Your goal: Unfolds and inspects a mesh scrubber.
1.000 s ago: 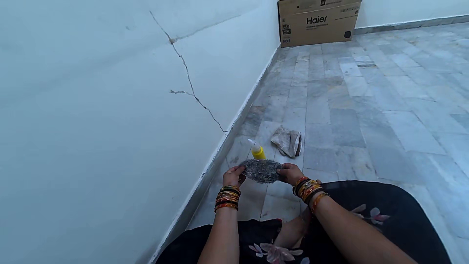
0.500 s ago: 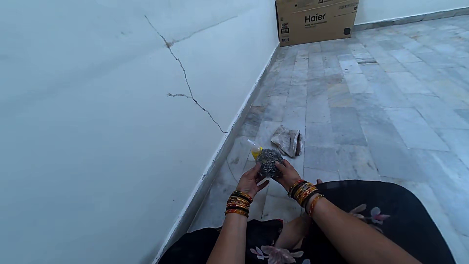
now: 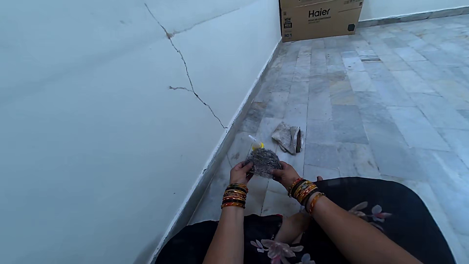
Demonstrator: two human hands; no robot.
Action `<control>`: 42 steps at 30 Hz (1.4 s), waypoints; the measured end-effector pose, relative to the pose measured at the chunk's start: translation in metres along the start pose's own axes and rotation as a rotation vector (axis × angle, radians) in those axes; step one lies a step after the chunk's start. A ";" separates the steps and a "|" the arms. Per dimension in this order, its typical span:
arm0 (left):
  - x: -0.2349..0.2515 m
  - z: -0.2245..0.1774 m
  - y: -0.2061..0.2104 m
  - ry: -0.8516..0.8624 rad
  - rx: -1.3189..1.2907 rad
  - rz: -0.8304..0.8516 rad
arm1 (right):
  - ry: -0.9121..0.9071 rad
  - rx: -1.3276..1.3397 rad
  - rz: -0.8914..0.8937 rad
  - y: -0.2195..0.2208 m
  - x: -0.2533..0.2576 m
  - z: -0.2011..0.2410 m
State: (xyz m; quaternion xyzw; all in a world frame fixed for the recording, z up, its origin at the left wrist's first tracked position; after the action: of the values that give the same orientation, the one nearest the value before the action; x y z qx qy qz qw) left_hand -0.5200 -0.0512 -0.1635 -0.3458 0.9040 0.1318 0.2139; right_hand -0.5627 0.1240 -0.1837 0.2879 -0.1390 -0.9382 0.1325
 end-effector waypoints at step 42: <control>-0.020 -0.011 0.037 0.340 0.741 0.629 | -0.205 -0.352 0.162 0.000 -0.003 0.031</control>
State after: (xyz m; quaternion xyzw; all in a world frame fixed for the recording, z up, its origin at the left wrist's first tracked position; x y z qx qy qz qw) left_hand -0.5355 -0.0170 -0.1415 0.0251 0.9723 -0.1974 0.1222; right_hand -0.5782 0.1308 -0.1578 0.1515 -0.0086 -0.9586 0.2411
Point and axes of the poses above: each hand's wrist, its own x-axis towards the middle knuckle, its own y-axis out of the palm, z = x × y, the point moved 7 cm from there along x, towards the middle knuckle, and after that the axes turned 2 degrees about -z, right-handed, at the moved point
